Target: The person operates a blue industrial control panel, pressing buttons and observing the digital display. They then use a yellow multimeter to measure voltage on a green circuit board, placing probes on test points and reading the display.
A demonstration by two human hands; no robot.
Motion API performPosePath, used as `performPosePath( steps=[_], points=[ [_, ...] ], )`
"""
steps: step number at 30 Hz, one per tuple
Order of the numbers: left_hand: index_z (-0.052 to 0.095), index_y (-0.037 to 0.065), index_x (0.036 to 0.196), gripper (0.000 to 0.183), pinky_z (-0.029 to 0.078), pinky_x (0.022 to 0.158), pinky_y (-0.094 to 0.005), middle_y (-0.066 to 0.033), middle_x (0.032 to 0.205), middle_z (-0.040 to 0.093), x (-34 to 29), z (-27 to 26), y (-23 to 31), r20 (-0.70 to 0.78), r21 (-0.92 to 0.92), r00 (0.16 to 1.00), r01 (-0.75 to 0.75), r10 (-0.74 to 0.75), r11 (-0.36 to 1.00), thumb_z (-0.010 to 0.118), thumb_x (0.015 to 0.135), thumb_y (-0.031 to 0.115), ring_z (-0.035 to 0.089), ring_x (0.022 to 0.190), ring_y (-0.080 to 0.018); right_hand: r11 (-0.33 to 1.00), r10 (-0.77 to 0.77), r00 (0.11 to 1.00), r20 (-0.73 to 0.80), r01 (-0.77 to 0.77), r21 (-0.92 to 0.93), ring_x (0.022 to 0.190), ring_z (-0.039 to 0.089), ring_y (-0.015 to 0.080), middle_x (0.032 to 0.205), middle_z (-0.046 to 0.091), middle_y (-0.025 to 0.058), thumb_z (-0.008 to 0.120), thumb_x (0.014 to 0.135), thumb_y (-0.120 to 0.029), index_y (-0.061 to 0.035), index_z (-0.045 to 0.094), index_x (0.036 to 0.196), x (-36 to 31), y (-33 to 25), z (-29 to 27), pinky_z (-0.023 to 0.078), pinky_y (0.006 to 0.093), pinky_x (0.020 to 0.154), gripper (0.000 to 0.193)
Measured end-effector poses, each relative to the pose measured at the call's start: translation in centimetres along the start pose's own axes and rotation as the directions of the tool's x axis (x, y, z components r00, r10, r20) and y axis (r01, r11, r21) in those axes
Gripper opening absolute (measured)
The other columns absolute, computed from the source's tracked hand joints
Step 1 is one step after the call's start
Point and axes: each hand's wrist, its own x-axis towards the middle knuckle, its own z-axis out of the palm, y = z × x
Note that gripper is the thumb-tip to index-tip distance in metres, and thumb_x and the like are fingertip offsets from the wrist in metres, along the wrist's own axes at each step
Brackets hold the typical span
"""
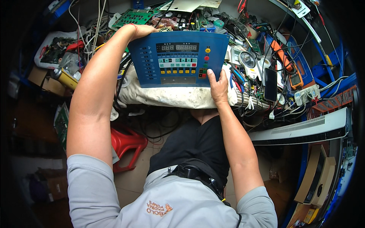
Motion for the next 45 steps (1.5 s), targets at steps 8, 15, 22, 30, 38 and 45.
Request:
performPosePath(
  steps=[8,15,22,30,38,45],
  points=[
    [0.062,0.023,0.147,0.048,0.048,0.111,-0.0447,-0.0125,0.146,0.064,-1.4,0.1,0.6,-0.004,0.042,1.0,0.002,-0.002,0.999,0.047,0.105,0.041,0.065,0.128,-0.0267,0.999,0.035,0.999,0.005,-0.035,0.007,0.095,0.069,0.031,0.105,0.072,0.0188,0.076,0.095,-0.034,0.0003,0.064,0.118,-0.4,-0.6,-0.1,0.054,0.0397,0.088,0.044],
    [0.063,0.023,0.146,0.049,0.049,0.11,-0.0459,-0.0148,0.146,0.063,-1.9,0.0,0.9,0.002,0.051,1.0,-0.002,0.002,0.999,0.048,0.104,0.042,0.065,0.128,-0.0286,0.998,0.059,0.998,0.004,-0.059,-0.017,0.092,0.07,0.0319,0.102,0.073,0.0181,0.078,0.093,-0.033,-0.0003,0.064,0.116,-0.4,-0.7,0.0,0.055,0.0406,0.086,0.042],
    [0.064,0.021,0.145,0.051,0.047,0.112,-0.0464,-0.0153,0.148,0.062,-2.7,-0.1,1.2,0.026,0.05,1.0,-0.011,0.009,0.999,0.049,0.103,0.045,0.065,0.128,-0.0288,0.999,0.046,0.999,0.007,-0.046,-0.012,0.095,0.071,0.0329,0.105,0.073,0.0188,0.078,0.092,-0.032,-0.0007,0.064,0.118,-0.4,-0.8,0.0,0.055,0.0409,0.087,0.042],
    [0.065,0.02,0.143,0.05,0.048,0.11,-0.0444,-0.0148,0.145,0.064,-2.8,0.0,1.3,0.014,0.035,1.0,-0.004,0.003,0.999,0.049,0.102,0.045,0.066,0.126,-0.0276,0.998,0.056,0.998,0.011,-0.056,0.001,0.096,0.072,0.0325,0.107,0.074,0.0185,0.079,0.091,-0.03,-0.0008,0.064,0.119,-0.3,-0.3,0.0,0.055,0.0406,0.088,0.043],
    [0.066,0.02,0.143,0.05,0.051,0.108,-0.044,-0.0154,0.141,0.067,-1.8,0.0,0.8,-0.018,0.056,1.0,-0.016,0.017,0.998,0.049,0.103,0.044,0.069,0.122,-0.0275,0.999,0.049,0.999,0.013,-0.049,-0.006,0.097,0.072,0.0322,0.107,0.074,0.0184,0.08,0.09,-0.03,-0.0007,0.064,0.12,-0.3,-0.6,0.0,0.055,0.0402,0.089,0.044],
    [0.065,0.021,0.144,0.05,0.05,0.109,-0.0438,-0.0146,0.141,0.067,-2.2,0.4,1.1,-0.068,0.096,0.997,-0.021,0.027,0.995,0.048,0.103,0.045,0.069,0.122,-0.0272,0.997,0.078,0.997,0.022,-0.078,-0.016,0.096,0.07,0.0257,0.106,0.073,0.0158,0.08,0.091,-0.03,0.0012,0.063,0.117,-0.3,-0.9,0.0,0.054,0.0363,0.089,0.044]
  ],
)
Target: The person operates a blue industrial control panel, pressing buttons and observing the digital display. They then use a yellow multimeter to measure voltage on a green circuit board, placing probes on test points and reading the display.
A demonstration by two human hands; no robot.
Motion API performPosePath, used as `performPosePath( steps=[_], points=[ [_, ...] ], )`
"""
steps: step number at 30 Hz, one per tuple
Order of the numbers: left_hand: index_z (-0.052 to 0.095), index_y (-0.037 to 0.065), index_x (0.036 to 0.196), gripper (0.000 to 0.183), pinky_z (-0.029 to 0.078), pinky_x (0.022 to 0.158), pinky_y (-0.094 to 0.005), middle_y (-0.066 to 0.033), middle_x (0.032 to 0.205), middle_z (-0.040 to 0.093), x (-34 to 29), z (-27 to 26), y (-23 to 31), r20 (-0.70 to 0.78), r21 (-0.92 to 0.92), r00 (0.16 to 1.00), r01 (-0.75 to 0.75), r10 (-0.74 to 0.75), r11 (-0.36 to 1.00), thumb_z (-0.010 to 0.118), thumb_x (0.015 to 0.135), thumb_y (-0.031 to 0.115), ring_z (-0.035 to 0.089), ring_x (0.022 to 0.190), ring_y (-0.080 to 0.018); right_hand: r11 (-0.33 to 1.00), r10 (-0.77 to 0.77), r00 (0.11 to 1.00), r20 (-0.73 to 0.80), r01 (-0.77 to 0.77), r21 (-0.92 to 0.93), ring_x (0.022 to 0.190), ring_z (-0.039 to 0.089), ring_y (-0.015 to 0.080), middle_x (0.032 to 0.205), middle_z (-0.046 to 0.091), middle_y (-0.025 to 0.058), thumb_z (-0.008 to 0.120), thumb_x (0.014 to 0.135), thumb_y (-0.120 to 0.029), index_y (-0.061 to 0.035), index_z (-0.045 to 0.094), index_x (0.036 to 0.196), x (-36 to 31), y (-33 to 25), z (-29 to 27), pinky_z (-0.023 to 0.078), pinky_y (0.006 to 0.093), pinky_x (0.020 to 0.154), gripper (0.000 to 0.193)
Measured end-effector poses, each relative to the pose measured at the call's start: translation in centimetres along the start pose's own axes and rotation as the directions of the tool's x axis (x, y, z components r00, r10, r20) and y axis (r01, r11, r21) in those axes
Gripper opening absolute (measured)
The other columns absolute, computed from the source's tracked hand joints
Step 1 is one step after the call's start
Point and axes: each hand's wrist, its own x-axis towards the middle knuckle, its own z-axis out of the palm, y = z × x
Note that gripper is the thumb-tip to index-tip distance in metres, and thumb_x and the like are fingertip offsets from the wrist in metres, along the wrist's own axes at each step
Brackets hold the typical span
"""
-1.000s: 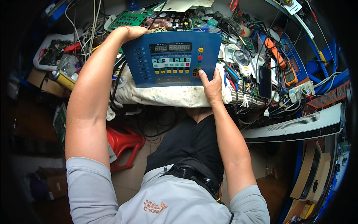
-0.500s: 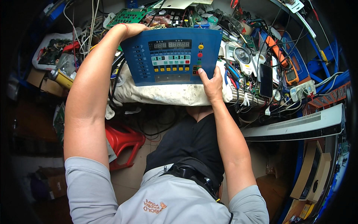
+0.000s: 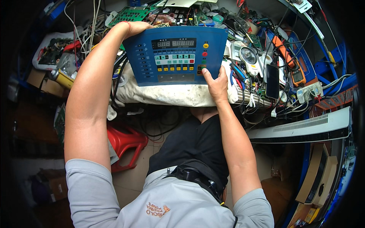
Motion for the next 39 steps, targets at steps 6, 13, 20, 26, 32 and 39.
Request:
performPosePath(
  steps=[6,13,20,26,32,39],
  points=[
    [0.068,0.021,0.139,0.047,0.052,0.106,-0.0436,-0.0152,0.139,0.068,0.1,-0.1,-0.1,0.025,-0.008,1.0,-0.016,0.016,1.0,0.049,0.102,0.044,0.07,0.12,-0.0274,1.0,-0.011,1.0,-0.006,0.011,0.016,0.095,0.068,0.0225,0.106,0.072,0.0151,0.08,0.092,-0.029,0.0023,0.062,0.116,-0.1,-0.2,0.1,0.053,0.0344,0.088,0.043],
    [0.068,0.021,0.137,0.046,0.054,0.104,-0.0437,-0.0151,0.138,0.069,0.8,-0.1,-0.5,0.022,-0.043,1.0,-0.018,0.019,0.999,0.05,0.102,0.043,0.071,0.117,-0.0271,0.999,-0.032,0.999,-0.007,0.032,0.016,0.094,0.068,0.0228,0.105,0.072,0.0151,0.08,0.091,-0.027,0.0027,0.062,0.115,-0.1,-0.2,0.1,0.054,0.0346,0.088,0.042],
    [0.067,0.021,0.139,0.046,0.054,0.103,-0.0441,-0.0153,0.137,0.069,0.8,-0.1,-0.5,0.017,-0.046,1.0,-0.023,0.024,0.999,0.051,0.102,0.042,0.071,0.117,-0.0273,1.0,-0.01,1.0,-0.016,0.01,0.006,0.096,0.072,0.0311,0.106,0.074,0.0179,0.081,0.09,-0.031,-0.0004,0.064,0.121,0.1,0.4,0.2,0.056,0.0395,0.089,0.047],
    [0.067,0.021,0.139,0.046,0.054,0.104,-0.0461,-0.0167,0.138,0.068,1.1,0.0,-0.6,0.003,-0.049,1.0,-0.009,0.009,0.999,0.05,0.102,0.042,0.071,0.118,-0.0288,1.0,-0.019,1.0,-0.013,0.019,0.013,0.097,0.072,0.0314,0.107,0.074,0.0182,0.08,0.09,-0.031,-0.0006,0.063,0.121,0.1,0.7,0.2,0.055,0.04,0.089,0.047],
    [0.066,0.022,0.141,0.046,0.053,0.105,-0.0485,-0.0174,0.139,0.067,1.7,0.1,-1.0,-0.004,-0.04,1.0,-0.007,0.007,0.999,0.05,0.102,0.042,0.07,0.12,-0.0301,1.0,-0.008,1.0,-0.008,0.008,-0.002,0.098,0.072,0.0318,0.108,0.074,0.0185,0.08,0.09,-0.032,-0.0004,0.063,0.121,0.1,0.5,0.1,0.055,0.0404,0.09,0.047],
    [0.066,0.022,0.14,0.045,0.053,0.106,-0.0477,-0.0166,0.138,0.068,1.2,0.0,-0.8,-0.004,-0.028,0.999,-0.04,0.04,0.999,0.05,0.103,0.041,0.07,0.12,-0.0293,1.0,-0.025,0.999,-0.02,0.025,0.009,0.097,0.072,0.0321,0.107,0.074,0.0183,0.08,0.09,-0.033,-0.0004,0.063,0.12,0.1,0.7,0.2,0.055,0.0404,0.089,0.048]
  ],
)
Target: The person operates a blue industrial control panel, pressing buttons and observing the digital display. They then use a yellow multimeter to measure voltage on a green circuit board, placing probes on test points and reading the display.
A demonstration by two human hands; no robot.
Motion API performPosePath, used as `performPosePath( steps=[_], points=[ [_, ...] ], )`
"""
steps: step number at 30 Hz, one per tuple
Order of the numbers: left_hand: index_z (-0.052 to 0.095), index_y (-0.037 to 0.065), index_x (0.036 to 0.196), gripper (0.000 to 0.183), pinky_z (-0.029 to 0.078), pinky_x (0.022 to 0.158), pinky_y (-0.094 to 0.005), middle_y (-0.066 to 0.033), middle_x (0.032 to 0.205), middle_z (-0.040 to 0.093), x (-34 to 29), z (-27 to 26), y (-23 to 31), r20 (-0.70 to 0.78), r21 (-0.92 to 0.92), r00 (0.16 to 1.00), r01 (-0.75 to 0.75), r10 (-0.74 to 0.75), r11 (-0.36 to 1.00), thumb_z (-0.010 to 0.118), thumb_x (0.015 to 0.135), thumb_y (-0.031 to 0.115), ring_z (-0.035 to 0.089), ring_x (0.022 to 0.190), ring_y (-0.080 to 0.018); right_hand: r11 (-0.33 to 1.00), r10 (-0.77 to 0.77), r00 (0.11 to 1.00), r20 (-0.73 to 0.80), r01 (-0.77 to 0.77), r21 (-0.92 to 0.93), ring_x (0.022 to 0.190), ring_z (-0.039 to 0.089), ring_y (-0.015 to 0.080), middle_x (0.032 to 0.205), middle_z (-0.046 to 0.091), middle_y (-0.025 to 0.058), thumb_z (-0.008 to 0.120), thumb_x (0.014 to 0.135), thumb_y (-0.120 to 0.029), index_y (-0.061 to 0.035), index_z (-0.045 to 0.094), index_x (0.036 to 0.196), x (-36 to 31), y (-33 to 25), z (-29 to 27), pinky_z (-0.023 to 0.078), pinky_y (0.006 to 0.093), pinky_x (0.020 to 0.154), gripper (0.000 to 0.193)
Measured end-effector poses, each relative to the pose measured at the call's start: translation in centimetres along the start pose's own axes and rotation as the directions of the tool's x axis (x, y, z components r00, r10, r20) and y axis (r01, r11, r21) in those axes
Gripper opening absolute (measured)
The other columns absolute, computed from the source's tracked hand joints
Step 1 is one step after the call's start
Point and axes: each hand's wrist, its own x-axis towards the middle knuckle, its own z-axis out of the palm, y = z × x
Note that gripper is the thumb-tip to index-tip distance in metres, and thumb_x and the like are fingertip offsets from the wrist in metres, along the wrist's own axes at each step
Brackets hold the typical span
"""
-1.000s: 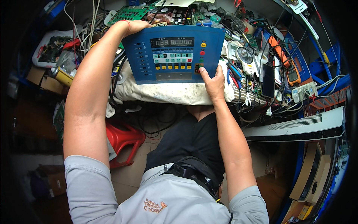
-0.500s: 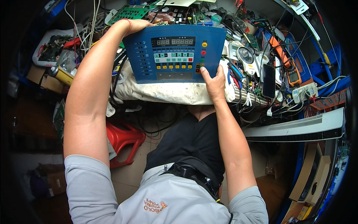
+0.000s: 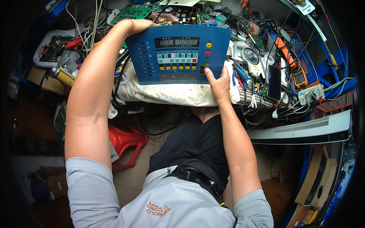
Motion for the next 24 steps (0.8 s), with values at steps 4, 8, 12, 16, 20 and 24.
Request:
performPosePath(
  steps=[4,8,12,16,20,24],
  points=[
    [0.067,0.022,0.14,0.045,0.052,0.106,-0.0465,-0.0154,0.138,0.068,-0.1,-0.02,0.06,0.014,-0.01,1.0,-0.008,0.008,1.0,0.049,0.103,0.04,0.07,0.119,-0.0277,1.0,-0.005,1.0,-0.004,0.005,0.001,0.096,0.072,0.0322,0.105,0.075,0.018,0.081,0.09,-0.033,-0.0003,0.063,0.12,-0.02,0.18,0.03,0.055,0.0404,0.089,0.048],
    [0.067,0.022,0.139,0.044,0.052,0.105,-0.0458,-0.0148,0.137,0.069,0.37,-0.03,-0.17,0.019,-0.018,1.0,0.007,-0.006,1.0,0.05,0.103,0.04,0.071,0.116,-0.0268,1.0,-0.001,1.0,-0.003,0.001,0.017,0.096,0.073,0.0316,0.105,0.075,0.0177,0.081,0.09,-0.033,-0.0004,0.063,0.12,0.0,0.2,0.06,0.056,0.04,0.088,0.048],
    [0.067,0.022,0.139,0.044,0.052,0.105,-0.0457,-0.0148,0.135,0.07,0.77,0.0,-0.33,0.008,-0.018,1.0,0.019,-0.018,1.0,0.049,0.103,0.04,0.071,0.116,-0.0267,1.0,-0.004,1.0,0.0,0.004,0.024,0.096,0.073,0.0311,0.105,0.075,0.0175,0.08,0.09,-0.032,-0.0004,0.063,0.12,0.01,0.18,0.06,0.055,0.0396,0.088,0.047],
    [0.067,0.023,0.139,0.045,0.052,0.105,-0.0457,-0.0148,0.135,0.07,0.53,0.05,-0.28,0.002,-0.024,1.0,0.012,-0.012,1.0,0.048,0.103,0.04,0.071,0.116,-0.0268,1.0,0.0,1.0,0.002,0.0,0.014,0.096,0.072,0.0309,0.105,0.074,0.0175,0.08,0.09,-0.032,-0.0006,0.064,0.12,0.0,0.15,0.06,0.055,0.0395,0.088,0.047],
    [0.067,0.023,0.14,0.045,0.052,0.105,-0.0462,-0.0147,0.136,0.069,0.34,0.14,-0.16,-0.027,0.013,1.0,0.008,-0.008,1.0,0.048,0.103,0.04,0.071,0.116,-0.0273,1.0,0.011,1.0,0.003,-0.011,-0.007,0.096,0.072,0.0307,0.105,0.074,0.0176,0.08,0.09,-0.032,-0.0009,0.064,0.12,-0.02,0.09,0.01,0.055,0.0397,0.088,0.046],
    [0.067,0.024,0.14,0.045,0.051,0.106,-0.0483,-0.0155,0.136,0.069,0.42,0.0,-0.2,0.01,-0.015,1.0,0.008,-0.008,1.0,0.048,0.103,0.04,0.07,0.117,-0.0283,1.0,0.007,1.0,0.005,-0.007,0.013,0.096,0.072,0.0306,0.106,0.074,0.0176,0.08,0.09,-0.032,-0.0009,0.064,0.12,-0.02,-0.02,0.04,0.055,0.0398,0.088,0.046]
  ],
)
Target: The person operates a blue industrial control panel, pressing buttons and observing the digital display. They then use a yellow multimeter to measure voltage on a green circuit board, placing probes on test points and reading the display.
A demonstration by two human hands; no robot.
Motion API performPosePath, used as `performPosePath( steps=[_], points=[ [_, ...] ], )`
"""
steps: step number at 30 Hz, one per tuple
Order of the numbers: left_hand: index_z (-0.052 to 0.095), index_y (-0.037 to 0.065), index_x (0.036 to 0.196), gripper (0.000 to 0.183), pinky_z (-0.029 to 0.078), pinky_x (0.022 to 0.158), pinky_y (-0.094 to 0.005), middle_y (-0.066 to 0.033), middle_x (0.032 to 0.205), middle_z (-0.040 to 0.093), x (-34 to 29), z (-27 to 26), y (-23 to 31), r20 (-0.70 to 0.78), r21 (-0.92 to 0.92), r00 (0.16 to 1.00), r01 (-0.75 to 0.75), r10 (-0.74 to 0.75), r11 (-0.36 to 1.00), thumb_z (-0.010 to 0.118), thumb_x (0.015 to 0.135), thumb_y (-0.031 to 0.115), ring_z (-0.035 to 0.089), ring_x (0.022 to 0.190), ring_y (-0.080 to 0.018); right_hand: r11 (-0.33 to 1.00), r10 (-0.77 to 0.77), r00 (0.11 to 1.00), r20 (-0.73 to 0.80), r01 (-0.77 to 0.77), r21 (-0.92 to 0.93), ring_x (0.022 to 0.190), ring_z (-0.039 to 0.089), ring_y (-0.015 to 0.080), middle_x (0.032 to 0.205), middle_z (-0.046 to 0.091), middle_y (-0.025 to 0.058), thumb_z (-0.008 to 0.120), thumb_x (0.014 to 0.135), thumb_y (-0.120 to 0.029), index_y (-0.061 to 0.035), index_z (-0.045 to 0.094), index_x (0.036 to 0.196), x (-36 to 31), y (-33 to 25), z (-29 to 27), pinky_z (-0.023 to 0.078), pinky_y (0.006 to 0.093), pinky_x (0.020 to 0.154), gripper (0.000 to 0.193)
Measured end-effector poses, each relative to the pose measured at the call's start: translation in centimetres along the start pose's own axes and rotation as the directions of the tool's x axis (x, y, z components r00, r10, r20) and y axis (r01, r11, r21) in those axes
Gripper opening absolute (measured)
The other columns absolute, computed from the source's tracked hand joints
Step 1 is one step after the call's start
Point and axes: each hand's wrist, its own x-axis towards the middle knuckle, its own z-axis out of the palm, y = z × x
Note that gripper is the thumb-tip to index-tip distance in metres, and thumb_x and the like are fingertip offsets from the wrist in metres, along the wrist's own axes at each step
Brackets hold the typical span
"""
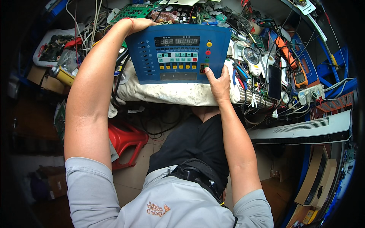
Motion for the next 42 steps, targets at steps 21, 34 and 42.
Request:
performPosePath(
  steps=[21,34,42],
  points=[
    [0.067,0.024,0.139,0.045,0.051,0.107,-0.0493,-0.0174,0.139,0.067,-0.53,0.01,0.28,0.01,0.003,1.0,-0.013,0.013,1.0,0.047,0.103,0.042,0.07,0.119,-0.0295,1.0,-0.002,1.0,0.006,0.002,-0.006,0.097,0.071,0.0312,0.108,0.073,0.0182,0.08,0.09,-0.032,-0.0004,0.063,0.122,0.03,0.09,-0.02,0.055,0.0398,0.09,0.048],
    [0.067,0.023,0.139,0.045,0.051,0.107,-0.0484,-0.0168,0.137,0.068,-0.52,0.04,0.25,0.005,-0.017,1.0,-0.002,0.003,1.0,0.047,0.103,0.043,0.07,0.118,-0.0293,1.0,0.007,1.0,0.004,-0.007,-0.025,0.097,0.072,0.0321,0.106,0.074,0.0184,0.08,0.089,-0.034,-0.0008,0.063,0.121,0.02,-0.05,-0.06,0.055,0.0407,0.09,0.048],
    [0.067,0.023,0.139,0.046,0.05,0.108,-0.0486,-0.0168,0.138,0.068,-0.64,0.07,0.39,-0.004,0.001,1.0,-0.014,0.014,1.0,0.047,0.103,0.043,0.07,0.119,-0.0296,1.0,0.003,1.0,0.002,-0.003,-0.015,0.096,0.072,0.032,0.105,0.074,0.0184,0.08,0.089,-0.033,-0.0008,0.064,0.119,0.03,0.1,-0.03,0.055,0.0406,0.089,0.047]
  ],
)
